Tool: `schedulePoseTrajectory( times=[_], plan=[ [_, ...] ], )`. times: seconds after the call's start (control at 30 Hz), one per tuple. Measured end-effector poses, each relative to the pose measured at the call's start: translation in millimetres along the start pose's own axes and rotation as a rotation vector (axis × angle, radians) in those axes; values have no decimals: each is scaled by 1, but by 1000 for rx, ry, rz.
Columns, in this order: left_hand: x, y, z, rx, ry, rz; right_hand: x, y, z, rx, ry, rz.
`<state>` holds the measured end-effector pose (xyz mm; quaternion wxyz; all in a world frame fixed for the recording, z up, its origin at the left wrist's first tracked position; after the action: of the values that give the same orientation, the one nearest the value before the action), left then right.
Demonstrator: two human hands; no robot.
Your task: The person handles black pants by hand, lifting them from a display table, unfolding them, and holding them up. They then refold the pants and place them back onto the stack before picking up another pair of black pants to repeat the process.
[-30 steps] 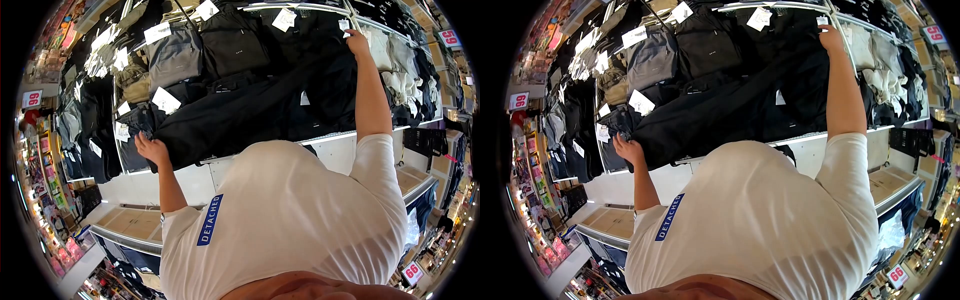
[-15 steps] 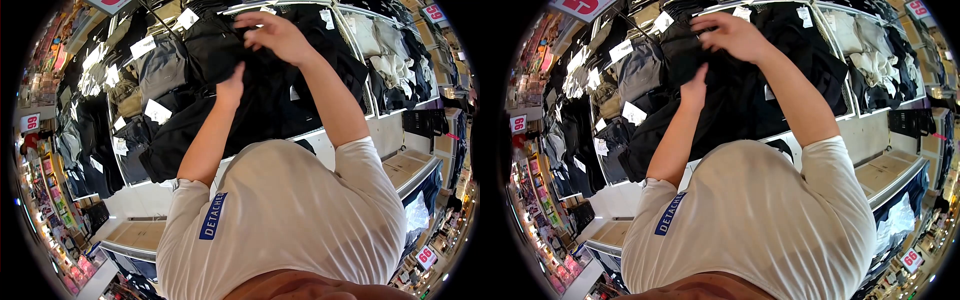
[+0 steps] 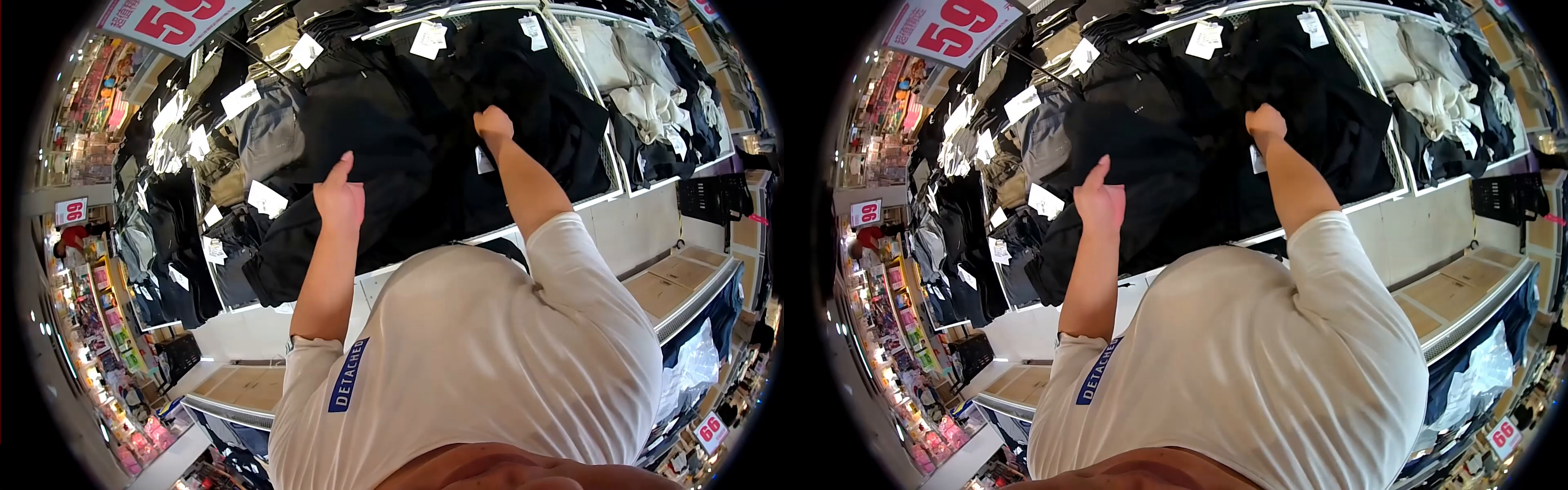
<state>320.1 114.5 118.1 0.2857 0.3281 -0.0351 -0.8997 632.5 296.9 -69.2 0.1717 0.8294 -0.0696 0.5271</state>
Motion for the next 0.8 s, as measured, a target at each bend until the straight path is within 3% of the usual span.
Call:
schedulePoseTrajectory(
  times=[0.07,0.1,0.17,0.23,0.33,0.5,0.57,0.63,0.7,0.77,0.8],
  plan=[
    [-10,0,11,-28,54,2,14,-5,16,7,-326,-74],
    [-18,-1,18,-73,82,-20,26,0,22,9,-325,-69],
    [-35,-1,31,-162,164,-47,43,22,40,-180,-1183,-81],
    [-36,-12,35,-170,219,-115,63,46,73,-156,-1544,-38],
    [-57,-8,30,-176,213,-149,89,90,112,-156,-1809,-369],
    [-84,3,-23,-174,94,-119,97,82,139,-482,-1571,-410],
    [-92,7,-45,-210,25,-102,77,57,159,-434,-1186,-282],
    [-98,8,-60,-270,-51,-77,92,55,150,-423,-1231,-340],
    [-104,9,-66,-279,-80,-73,123,61,131,-171,-1239,-359],
    [-111,15,-66,-377,-99,-95,129,62,130,-112,-1096,-302],
    [-114,22,-65,-381,-108,-86,137,63,127,22,-810,-165]
  ],
)
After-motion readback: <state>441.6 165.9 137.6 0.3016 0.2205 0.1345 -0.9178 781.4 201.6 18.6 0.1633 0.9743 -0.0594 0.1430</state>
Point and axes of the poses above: each hand's wrist, its own y-axis away from the middle knuckle, its own x-axis out of the back of the hand, z = x × y, the point moved 3 cm from there along -y, towards the middle knuckle, and after that the axes turned 7 degrees about z, right-handed, at the moved point
